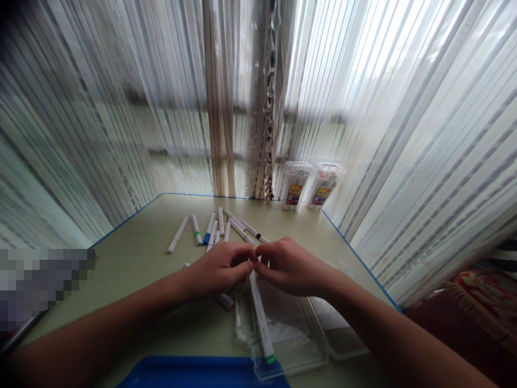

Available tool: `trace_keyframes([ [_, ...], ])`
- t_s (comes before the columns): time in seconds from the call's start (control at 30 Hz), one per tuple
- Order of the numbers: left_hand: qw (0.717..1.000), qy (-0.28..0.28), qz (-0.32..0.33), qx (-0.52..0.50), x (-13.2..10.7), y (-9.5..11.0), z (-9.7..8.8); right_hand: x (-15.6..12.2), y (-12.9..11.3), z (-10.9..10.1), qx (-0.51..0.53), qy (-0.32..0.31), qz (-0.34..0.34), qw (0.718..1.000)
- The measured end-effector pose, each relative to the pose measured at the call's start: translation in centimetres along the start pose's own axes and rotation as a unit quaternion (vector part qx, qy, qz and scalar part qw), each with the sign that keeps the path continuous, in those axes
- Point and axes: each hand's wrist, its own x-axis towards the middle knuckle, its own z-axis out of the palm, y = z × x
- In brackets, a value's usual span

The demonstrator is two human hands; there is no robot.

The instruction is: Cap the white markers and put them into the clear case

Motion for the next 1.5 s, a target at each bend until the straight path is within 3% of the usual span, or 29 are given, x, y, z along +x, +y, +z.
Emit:
trace_keyframes([
  [1.5,1.000,0.011,0.004,0.014,-0.13,0.09,-0.03,-0.07,0.19,0.12,-0.011,0.007,-0.009,1.000],
])
